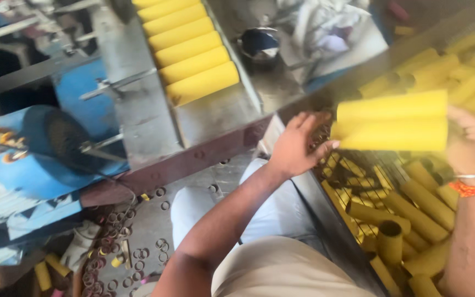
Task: The person repeatedly picks yellow cylindrical objects from a wire basket and places them onto a conveyor belt. The person handles the cylinders one at a time, moving them from the basket to the belt in a continuous loop.
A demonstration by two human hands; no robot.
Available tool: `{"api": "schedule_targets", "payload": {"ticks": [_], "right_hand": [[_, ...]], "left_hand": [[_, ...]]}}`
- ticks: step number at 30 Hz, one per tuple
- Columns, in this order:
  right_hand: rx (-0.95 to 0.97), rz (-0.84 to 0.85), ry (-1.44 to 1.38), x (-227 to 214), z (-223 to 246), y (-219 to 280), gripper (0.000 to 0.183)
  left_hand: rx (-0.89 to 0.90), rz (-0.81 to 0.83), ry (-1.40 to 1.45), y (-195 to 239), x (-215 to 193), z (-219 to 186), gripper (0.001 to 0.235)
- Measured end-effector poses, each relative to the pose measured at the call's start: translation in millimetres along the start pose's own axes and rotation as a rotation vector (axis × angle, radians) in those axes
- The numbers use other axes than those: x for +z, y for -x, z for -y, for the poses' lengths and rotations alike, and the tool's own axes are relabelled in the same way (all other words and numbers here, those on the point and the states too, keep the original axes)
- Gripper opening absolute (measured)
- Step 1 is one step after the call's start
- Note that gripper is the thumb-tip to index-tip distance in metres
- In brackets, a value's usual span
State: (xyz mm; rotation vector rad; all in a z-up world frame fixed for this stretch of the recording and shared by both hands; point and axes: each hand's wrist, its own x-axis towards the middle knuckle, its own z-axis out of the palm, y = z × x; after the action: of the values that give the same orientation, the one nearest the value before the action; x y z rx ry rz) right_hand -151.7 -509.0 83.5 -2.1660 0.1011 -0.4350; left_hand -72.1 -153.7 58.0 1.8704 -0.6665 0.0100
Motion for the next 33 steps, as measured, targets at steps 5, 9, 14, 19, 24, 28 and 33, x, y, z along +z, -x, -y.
{"api": "schedule_targets", "payload": {"ticks": [5, 9, 14, 19, 24, 28, 33], "right_hand": [[-0.185, -0.070, -0.253, 116, 91, -61, 0.030], [-0.231, 0.136, -0.314, 230, 120, -88, 0.027], [-0.670, 0.092, 0.211, 322, 127, -105, 0.033], [-0.612, 0.114, 0.161, 285, 87, -92, 0.035], [-0.222, 0.145, 0.024, 187, -26, -40, 0.026], [0.369, 0.200, 0.147, 106, -135, 43, 0.024], [0.488, 0.418, 0.395, 96, -190, 103, 0.036]], "left_hand": [[0.182, -0.330, -0.477, 1, -78, -8, 0.089], [0.088, -0.272, -0.751, -6, -130, 20, 0.113], [-0.330, 0.129, -0.879, -15, -163, 79, 0.138], [-0.469, 0.296, -1.077, -24, -159, 123, 0.152], [-0.428, 0.345, -1.209, -31, -164, 126, 0.147], [-0.011, 0.012, -1.113, -31, -142, 97, 0.113], [0.270, -0.051, -0.548, -29, -46, 33, 0.065]]}}
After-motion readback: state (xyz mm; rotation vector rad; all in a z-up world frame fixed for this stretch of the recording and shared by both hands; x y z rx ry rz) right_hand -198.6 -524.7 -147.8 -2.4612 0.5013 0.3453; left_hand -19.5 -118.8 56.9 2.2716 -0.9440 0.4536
